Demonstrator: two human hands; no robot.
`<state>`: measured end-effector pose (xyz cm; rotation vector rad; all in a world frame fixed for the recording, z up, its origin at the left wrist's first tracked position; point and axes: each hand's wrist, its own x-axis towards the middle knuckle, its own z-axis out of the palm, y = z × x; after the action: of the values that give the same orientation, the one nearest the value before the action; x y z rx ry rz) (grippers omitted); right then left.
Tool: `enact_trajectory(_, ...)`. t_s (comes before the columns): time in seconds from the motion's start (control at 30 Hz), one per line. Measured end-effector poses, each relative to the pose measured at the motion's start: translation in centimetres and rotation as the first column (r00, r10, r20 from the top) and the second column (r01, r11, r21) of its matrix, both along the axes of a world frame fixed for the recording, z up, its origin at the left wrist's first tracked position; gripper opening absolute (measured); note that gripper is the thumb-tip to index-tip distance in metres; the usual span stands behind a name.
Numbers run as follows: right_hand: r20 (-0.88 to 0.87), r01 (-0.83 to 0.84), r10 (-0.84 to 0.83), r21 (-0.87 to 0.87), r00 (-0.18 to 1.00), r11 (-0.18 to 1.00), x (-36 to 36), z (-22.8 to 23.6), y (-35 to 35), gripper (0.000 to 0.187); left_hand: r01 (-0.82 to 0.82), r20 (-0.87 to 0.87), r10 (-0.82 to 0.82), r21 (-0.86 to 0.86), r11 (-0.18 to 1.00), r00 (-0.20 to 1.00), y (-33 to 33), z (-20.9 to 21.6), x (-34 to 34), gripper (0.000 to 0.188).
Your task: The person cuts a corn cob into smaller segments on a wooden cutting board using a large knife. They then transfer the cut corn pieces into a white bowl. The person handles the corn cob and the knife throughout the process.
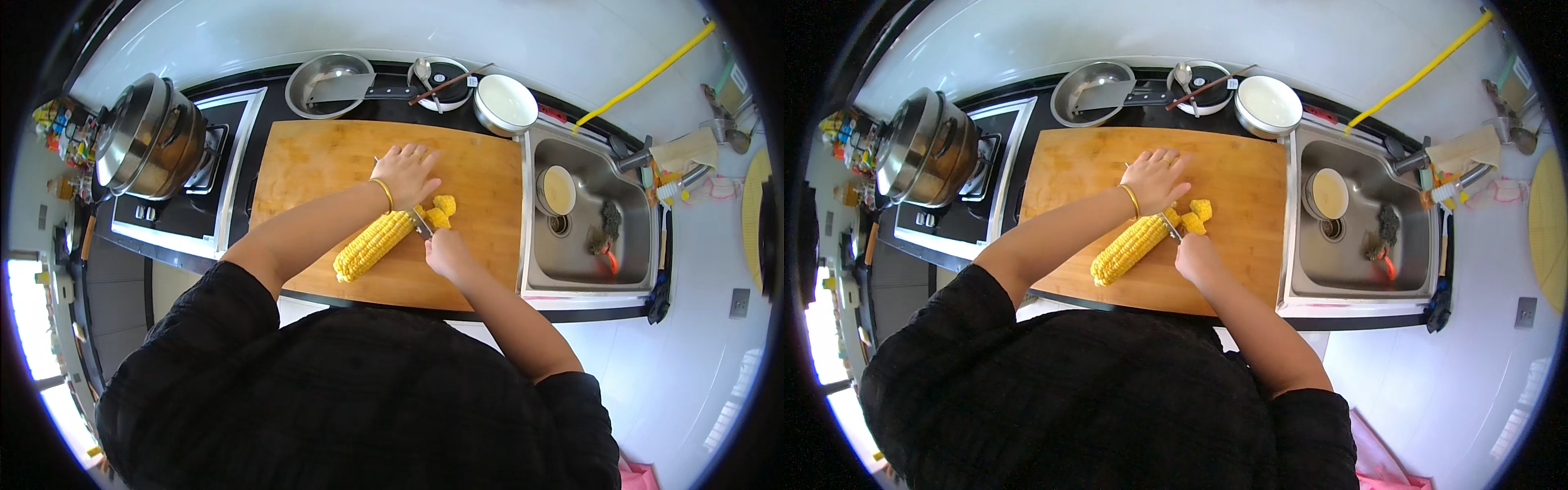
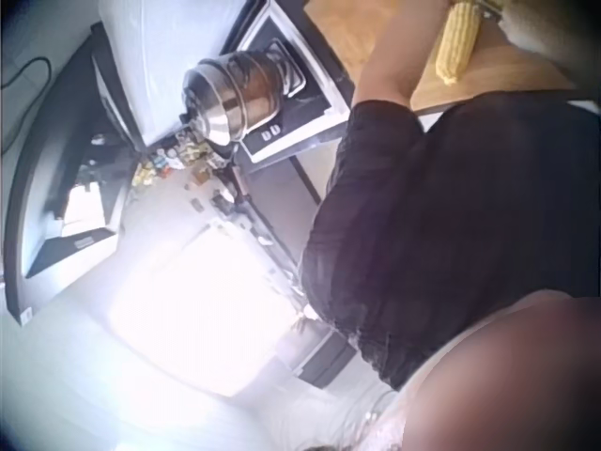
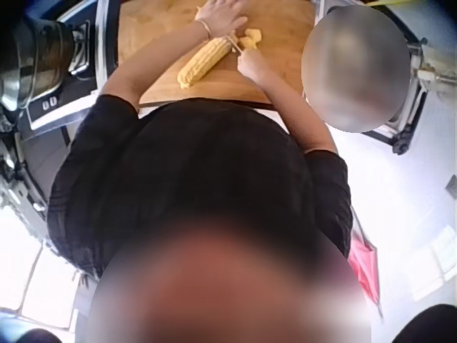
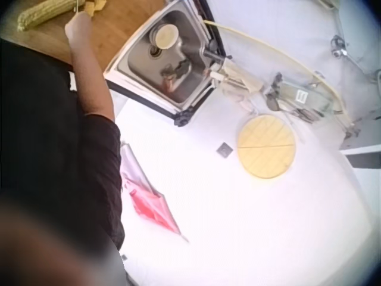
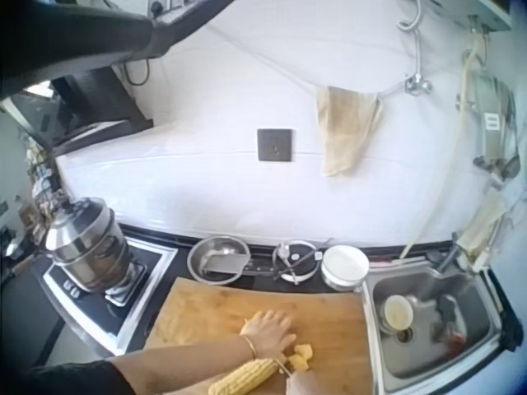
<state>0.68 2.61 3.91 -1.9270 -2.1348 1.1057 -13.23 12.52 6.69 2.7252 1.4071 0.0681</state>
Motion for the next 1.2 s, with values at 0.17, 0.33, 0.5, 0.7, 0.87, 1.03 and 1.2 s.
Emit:
enact_trajectory(0.17, -0.024, -0.036, 0.036, 0.029, 0.999, 0.999, 0.3, -1.4, 0.0, 0.02, 0.015, 0.011, -0.018, 0.16, 0.987, 1.0, -0.7, -2.8, -0.6, 0.053)
enact_trajectory(0.33, -0.026, -0.041, 0.042, 0.04, 0.999, 0.998, -0.4, -1.1, -0.1, 0.026, -0.052, 0.207, 0.02, 0.148, 0.988, 0.978, -1.2, -3.4, -3.2, 0.051)
enact_trajectory(0.5, -0.005, -0.087, 0.087, -0.032, 0.996, 0.996, -0.3, -0.9, 0.0, 0.026, -0.085, 0.401, -0.007, 0.211, 0.974, 0.916, -2.6, 0.6, -4.2, 0.048)
enact_trajectory(0.7, -0.136, 0.112, -0.097, 0.101, 0.986, 0.989, -0.1, -1.8, -3.0, 0.026, -0.279, 0.184, 0.313, -0.191, 0.941, 0.932, -10.7, -0.7, -7.2, 0.066)
enact_trajectory(0.87, -0.138, 0.133, -0.114, 0.135, 0.984, 0.982, 0.5, -2.0, -4.6, 0.026, -0.367, 0.079, 0.426, -0.381, 0.848, 0.901, -13.0, -3.5, -7.7, 0.073)
enact_trajectory(1.03, -0.164, 0.194, -0.168, 0.162, 0.972, 0.968, 1.8, -1.5, -5.3, 0.025, -0.43, 0.082, 0.49, -0.369, 0.824, 0.868, -12.1, -4.4, -8.6, 0.072)
enact_trajectory(1.2, -0.238, 0.299, -0.254, 0.179, 0.938, 0.937, 3.0, 2.1, -6.0, 0.026, -0.372, 0.195, 0.426, -0.259, 0.891, 0.884, -11.0, -3.5, -8.0, 0.072)
